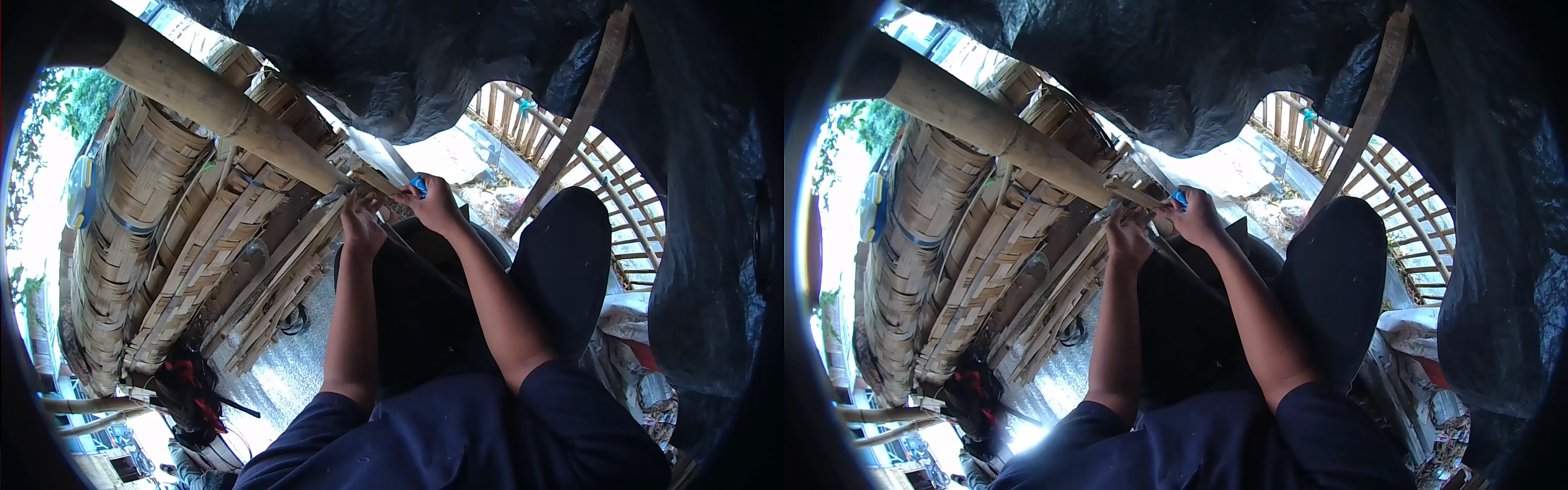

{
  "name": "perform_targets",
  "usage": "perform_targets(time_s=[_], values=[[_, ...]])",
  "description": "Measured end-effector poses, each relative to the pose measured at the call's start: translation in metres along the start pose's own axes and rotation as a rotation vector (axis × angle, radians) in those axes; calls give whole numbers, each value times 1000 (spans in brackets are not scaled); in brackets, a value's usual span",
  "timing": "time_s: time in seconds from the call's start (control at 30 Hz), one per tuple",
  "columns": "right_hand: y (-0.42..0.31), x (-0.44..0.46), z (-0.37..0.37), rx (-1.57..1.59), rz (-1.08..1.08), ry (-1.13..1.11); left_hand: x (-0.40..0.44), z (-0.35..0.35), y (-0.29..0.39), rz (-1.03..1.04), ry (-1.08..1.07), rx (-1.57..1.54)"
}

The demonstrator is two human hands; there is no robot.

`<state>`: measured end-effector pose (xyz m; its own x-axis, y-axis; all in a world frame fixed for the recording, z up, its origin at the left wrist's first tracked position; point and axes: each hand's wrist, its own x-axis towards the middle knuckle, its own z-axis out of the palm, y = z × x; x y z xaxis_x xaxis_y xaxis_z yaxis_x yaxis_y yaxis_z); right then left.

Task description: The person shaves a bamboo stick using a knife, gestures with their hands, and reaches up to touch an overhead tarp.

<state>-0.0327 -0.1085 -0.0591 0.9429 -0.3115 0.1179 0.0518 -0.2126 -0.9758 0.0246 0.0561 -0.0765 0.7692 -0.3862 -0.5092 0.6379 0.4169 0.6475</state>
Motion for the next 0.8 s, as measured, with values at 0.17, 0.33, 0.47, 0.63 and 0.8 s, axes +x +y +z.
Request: perform_targets(time_s=[0.17, 0.33, 0.47, 0.63, 0.8], values=[[0, 0, 3, 55, -19, 7, 12, -3, 15, -18, 59, -94], [-3, -4, 1, 32, 0, -17, 33, -22, 13, 4, 69, -196], [-7, -6, -1, 26, 2, -2, 33, -24, 12, 16, 8, -118], [-9, -6, -4, 2, 37, -4, 24, -24, 18, 191, -151, -198], [2, -2, -3, 11, 22, 0, -32, 0, 35, 405, -214, 233]])
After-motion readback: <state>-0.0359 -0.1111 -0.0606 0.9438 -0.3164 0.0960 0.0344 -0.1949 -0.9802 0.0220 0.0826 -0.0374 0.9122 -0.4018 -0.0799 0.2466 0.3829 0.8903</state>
